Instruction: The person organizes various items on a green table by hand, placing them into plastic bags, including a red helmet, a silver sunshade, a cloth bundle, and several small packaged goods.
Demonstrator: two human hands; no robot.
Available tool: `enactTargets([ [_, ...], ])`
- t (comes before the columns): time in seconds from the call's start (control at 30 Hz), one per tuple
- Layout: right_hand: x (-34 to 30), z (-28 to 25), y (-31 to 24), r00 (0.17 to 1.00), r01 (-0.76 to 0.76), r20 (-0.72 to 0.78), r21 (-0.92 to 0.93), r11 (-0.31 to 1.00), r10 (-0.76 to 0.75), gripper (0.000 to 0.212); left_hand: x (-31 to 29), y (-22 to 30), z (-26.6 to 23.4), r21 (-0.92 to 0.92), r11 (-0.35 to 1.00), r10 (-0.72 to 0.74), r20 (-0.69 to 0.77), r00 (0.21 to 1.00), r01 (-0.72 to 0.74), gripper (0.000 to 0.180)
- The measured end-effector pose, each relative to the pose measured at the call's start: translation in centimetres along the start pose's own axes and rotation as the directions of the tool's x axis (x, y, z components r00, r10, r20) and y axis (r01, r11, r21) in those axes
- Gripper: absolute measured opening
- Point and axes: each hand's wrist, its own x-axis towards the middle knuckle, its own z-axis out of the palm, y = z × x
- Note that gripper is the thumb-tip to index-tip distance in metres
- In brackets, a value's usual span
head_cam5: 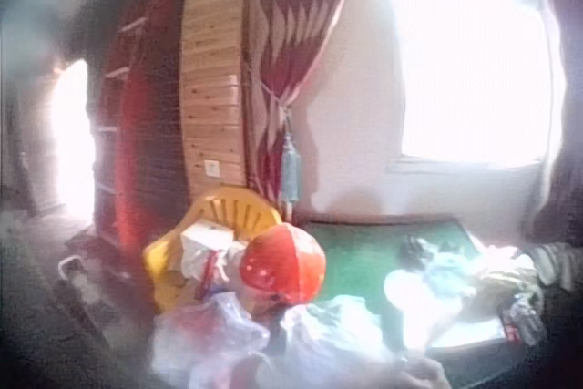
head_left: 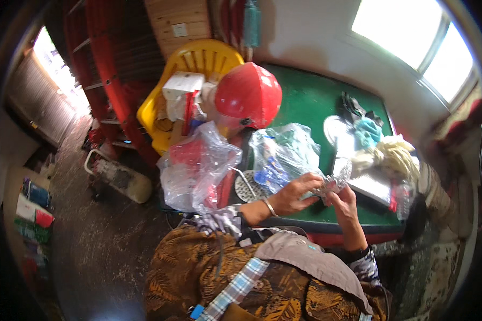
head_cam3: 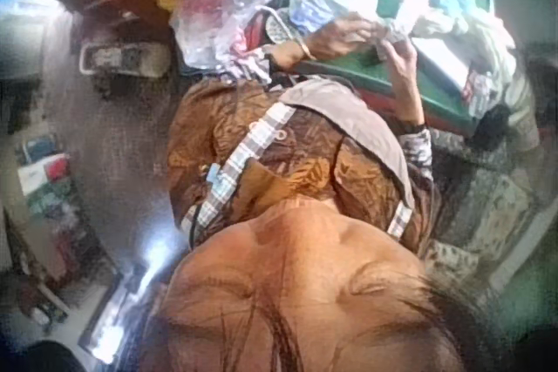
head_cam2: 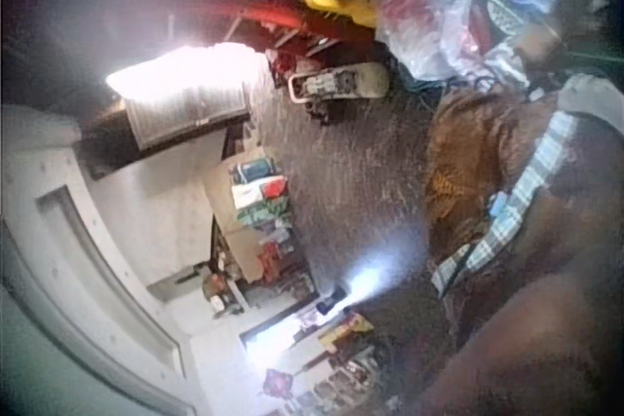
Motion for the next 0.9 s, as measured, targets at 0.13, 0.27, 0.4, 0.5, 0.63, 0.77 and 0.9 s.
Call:
enactTargets([
  [0.13,-0.2,-1.5,-0.9,0.999,0.039,-0.025,0.11,0.993,-0.036,0.02,0.1,-0.9,-2.1,0.137,0.99,-0.011,-0.078,0.997,0.022,0.038],
  [0.27,0.2,-1.9,-2.1,0.999,0.0,0.044,0.151,0.989,-0.007,0.015,1.4,-6.1,-5.1,0.347,0.873,-0.332,-0.091,0.939,0.343,0.04],
  [0.4,0.6,-0.8,-2.8,0.995,-0.044,-0.089,0.053,0.998,0.048,0.021,1.0,-12.0,-7.1,0.58,0.71,-0.433,-0.087,0.897,0.399,0.058],
  [0.5,0.1,-1.6,-1.7,0.987,-0.061,-0.154,-0.077,0.995,0.049,0.022,0.9,-13.8,-7.4,0.685,0.589,-0.571,-0.022,0.82,0.428,0.054],
  [0.63,-0.3,-1.4,-1.6,0.991,-0.018,-0.132,-0.053,0.998,0.011,0.024,-0.3,-12.6,-7.6,0.619,0.678,-0.519,0.02,0.855,0.397,0.031],
  [0.77,-0.3,-1.1,-3.1,0.996,0.001,-0.087,-0.022,1.0,-0.003,0.024,-1.0,-7.7,-7.3,0.507,0.807,-0.388,0.068,0.919,0.304,0.021],
  [0.9,1.2,0.9,-7.7,0.992,0.103,0.018,0.46,0.882,-0.125,0.027,-2.6,-1.2,-6.3,0.502,0.848,-0.265,0.121,0.957,0.171,0.016],
])
